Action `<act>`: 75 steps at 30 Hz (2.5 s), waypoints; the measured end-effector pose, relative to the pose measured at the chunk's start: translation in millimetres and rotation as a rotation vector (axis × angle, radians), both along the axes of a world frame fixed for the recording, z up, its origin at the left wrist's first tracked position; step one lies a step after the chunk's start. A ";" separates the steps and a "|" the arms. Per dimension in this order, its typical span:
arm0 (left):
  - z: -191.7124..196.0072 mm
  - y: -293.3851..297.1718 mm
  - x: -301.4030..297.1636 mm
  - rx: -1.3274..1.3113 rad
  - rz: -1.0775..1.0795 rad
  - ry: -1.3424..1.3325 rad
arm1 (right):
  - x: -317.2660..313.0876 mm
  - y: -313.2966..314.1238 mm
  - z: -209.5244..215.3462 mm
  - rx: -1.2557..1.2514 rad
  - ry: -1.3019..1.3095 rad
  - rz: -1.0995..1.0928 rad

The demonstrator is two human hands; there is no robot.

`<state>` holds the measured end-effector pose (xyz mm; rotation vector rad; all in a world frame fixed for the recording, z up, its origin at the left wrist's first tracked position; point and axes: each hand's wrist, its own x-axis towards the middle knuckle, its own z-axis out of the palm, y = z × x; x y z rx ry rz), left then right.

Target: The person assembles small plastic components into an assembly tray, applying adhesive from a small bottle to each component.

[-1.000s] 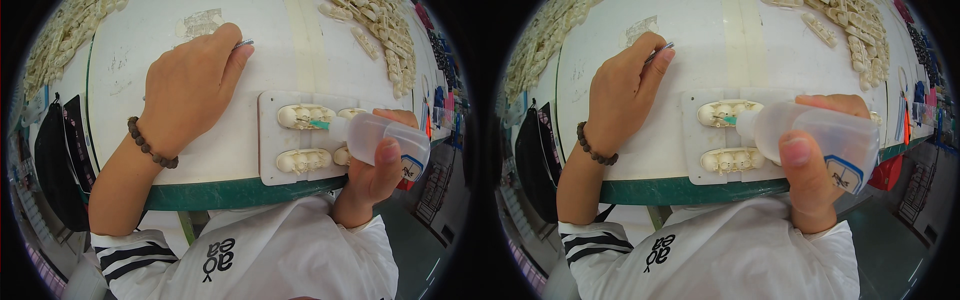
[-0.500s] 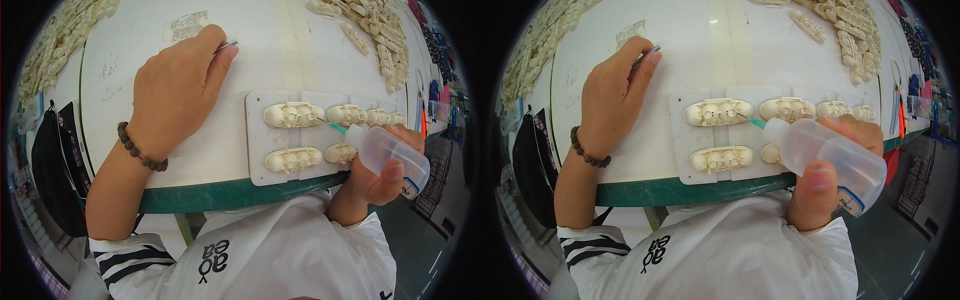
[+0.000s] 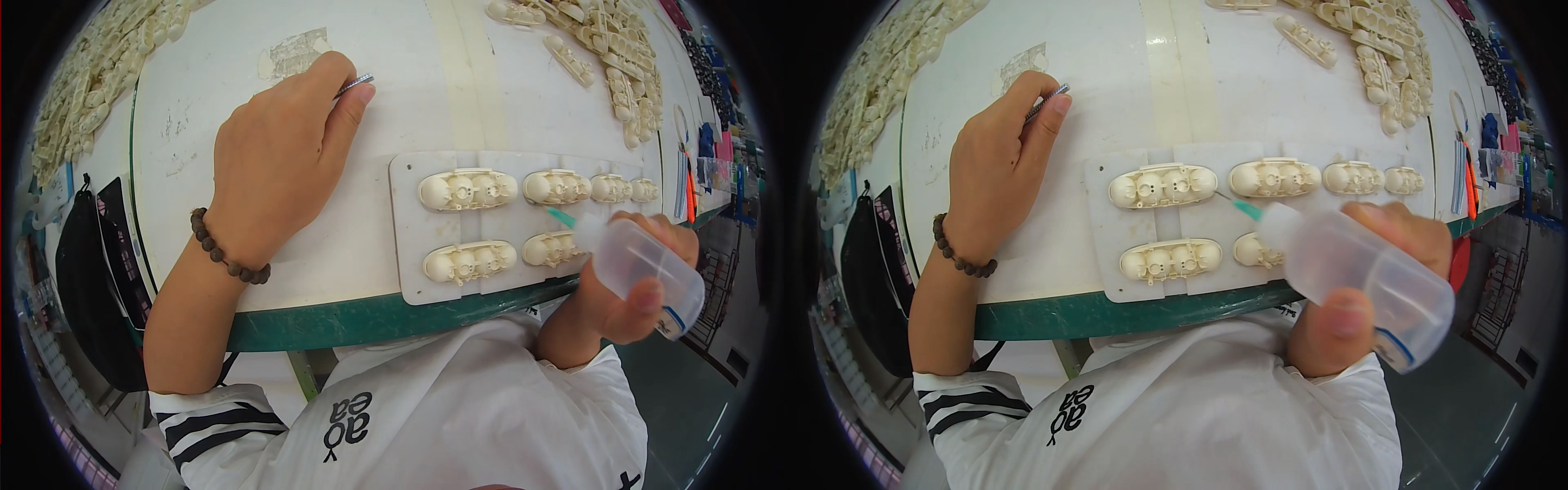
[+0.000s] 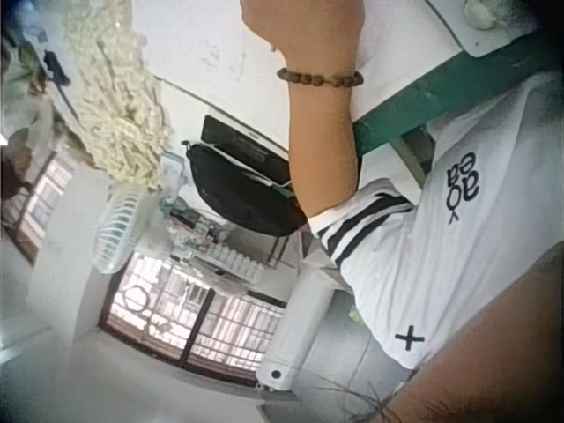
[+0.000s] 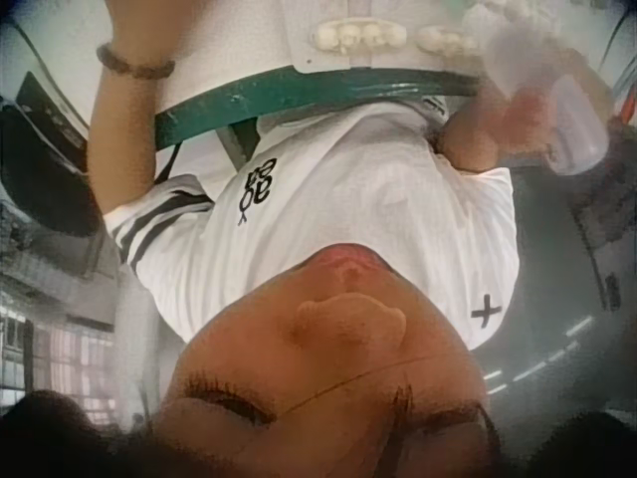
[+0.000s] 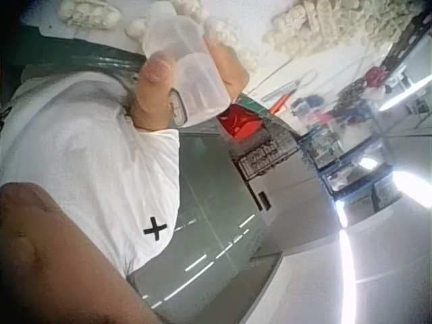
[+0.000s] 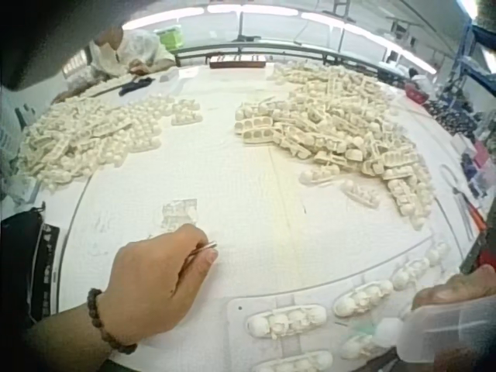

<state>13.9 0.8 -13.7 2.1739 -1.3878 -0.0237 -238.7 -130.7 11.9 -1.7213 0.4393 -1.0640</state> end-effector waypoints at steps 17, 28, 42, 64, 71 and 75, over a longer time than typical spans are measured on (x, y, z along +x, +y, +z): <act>5.9 -2.1 -3.6 0.084 0.046 0.018 | -0.6 -11.3 -13.9 -0.073 -0.001 -0.400; 7.4 -2.1 -3.1 0.098 0.044 0.016 | -7.6 -13.9 -10.0 -0.009 -0.064 -0.322; 7.6 -2.0 -3.4 0.097 0.052 0.044 | -20.5 -26.3 -13.1 -0.282 0.053 -0.490; 6.1 -4.9 -5.3 0.073 0.066 0.032 | -43.9 -56.0 -24.5 -0.101 -0.175 -0.487; 7.6 -4.5 -5.3 0.069 0.059 0.035 | -45.2 -56.8 -24.3 -0.138 -0.124 -0.472; 8.1 -4.7 -5.3 0.066 0.052 0.034 | -43.0 -55.1 -21.1 -0.159 -0.087 -0.485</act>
